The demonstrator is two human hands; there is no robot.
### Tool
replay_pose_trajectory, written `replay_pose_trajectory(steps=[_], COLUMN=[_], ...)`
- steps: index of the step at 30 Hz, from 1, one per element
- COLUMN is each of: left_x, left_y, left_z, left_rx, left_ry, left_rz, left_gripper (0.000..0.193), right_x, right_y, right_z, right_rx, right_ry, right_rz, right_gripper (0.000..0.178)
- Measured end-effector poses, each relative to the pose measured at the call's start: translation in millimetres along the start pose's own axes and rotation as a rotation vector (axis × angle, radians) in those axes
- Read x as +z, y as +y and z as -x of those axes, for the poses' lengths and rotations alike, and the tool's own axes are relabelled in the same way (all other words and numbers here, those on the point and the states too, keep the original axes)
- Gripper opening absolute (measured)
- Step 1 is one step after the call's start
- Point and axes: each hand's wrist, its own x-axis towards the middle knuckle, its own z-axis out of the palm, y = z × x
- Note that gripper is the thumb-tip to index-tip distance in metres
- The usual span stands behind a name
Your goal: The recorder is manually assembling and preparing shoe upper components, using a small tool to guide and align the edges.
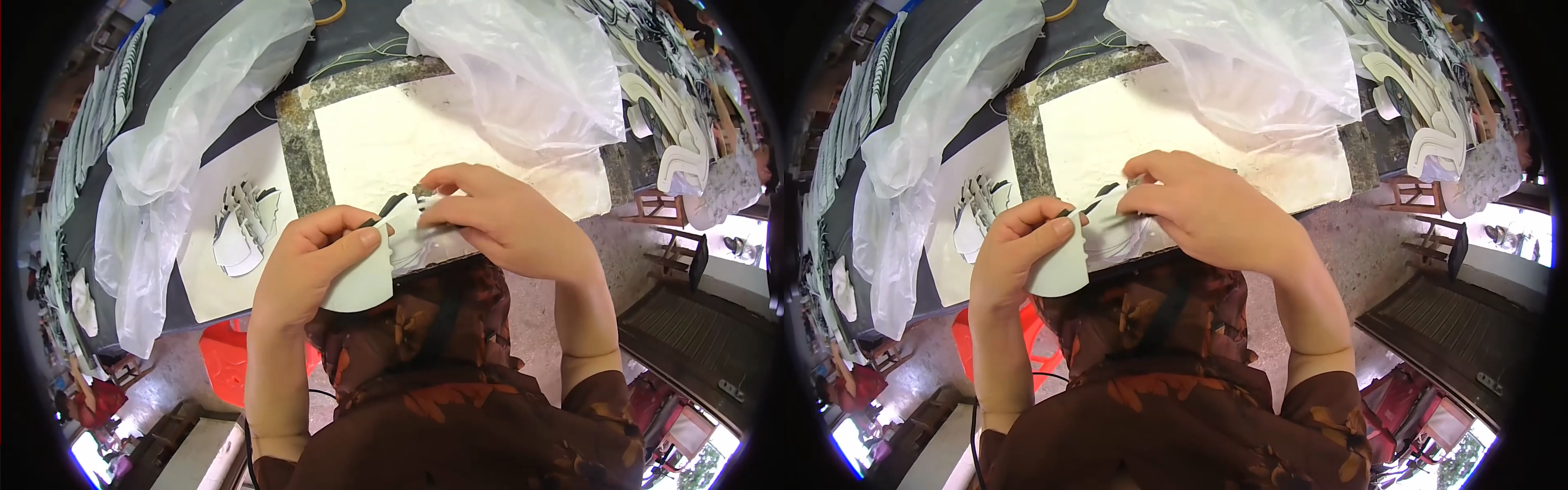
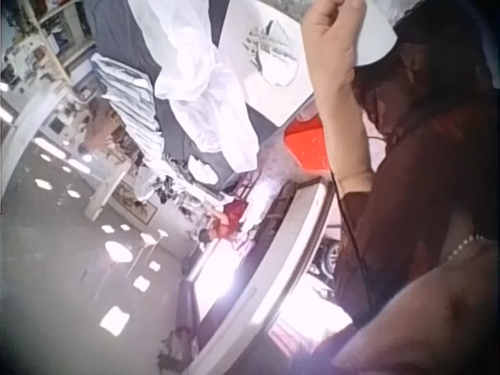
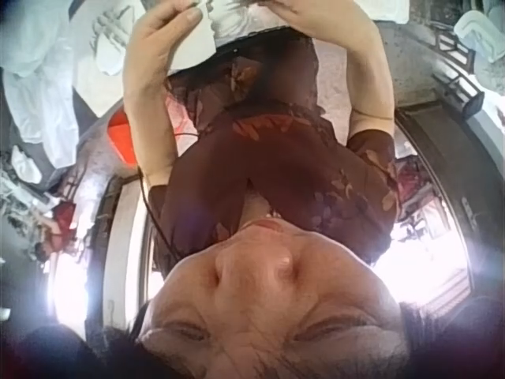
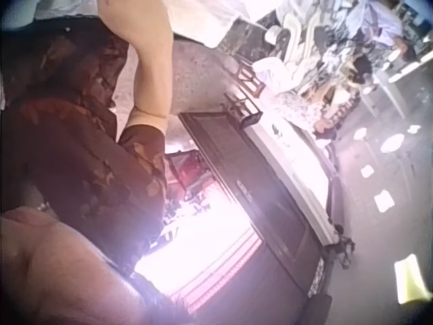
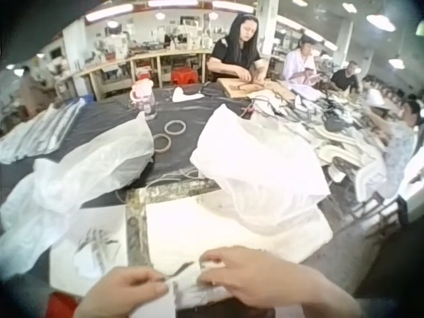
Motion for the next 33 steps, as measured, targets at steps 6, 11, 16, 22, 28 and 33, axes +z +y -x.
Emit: replay_pose_trajectory(steps=[6,11,16,22,28,33], left_x=[4,12,17,16,13,9], left_y=[-7,-9,-12,-17,-16,-17], left_z=[5,3,-2,-4,-3,-2], left_rx=[0.037,0.067,0.162,0.193,0.213,0.209], left_ry=[-0.024,0.002,0.025,0.074,0.046,0.063], left_rz=[0.136,0.163,0.186,0.161,0.202,0.224], left_gripper=[0.022,0.024,0.024,0.024,0.024,0.023], right_x=[7,4,0,2,8,13], right_y=[-1,-3,0,-5,-1,-2], right_z=[-12,-18,-20,-27,-32,-38], right_rx=[0.066,0.176,0.208,0.365,0.398,0.421], right_ry=[0.064,-0.042,-0.065,-0.055,-0.073,-0.094], right_rz=[0.170,0.058,-0.218,-0.555,-0.692,-0.739], right_gripper=[0.027,0.032,0.030,0.041,0.044,0.043])
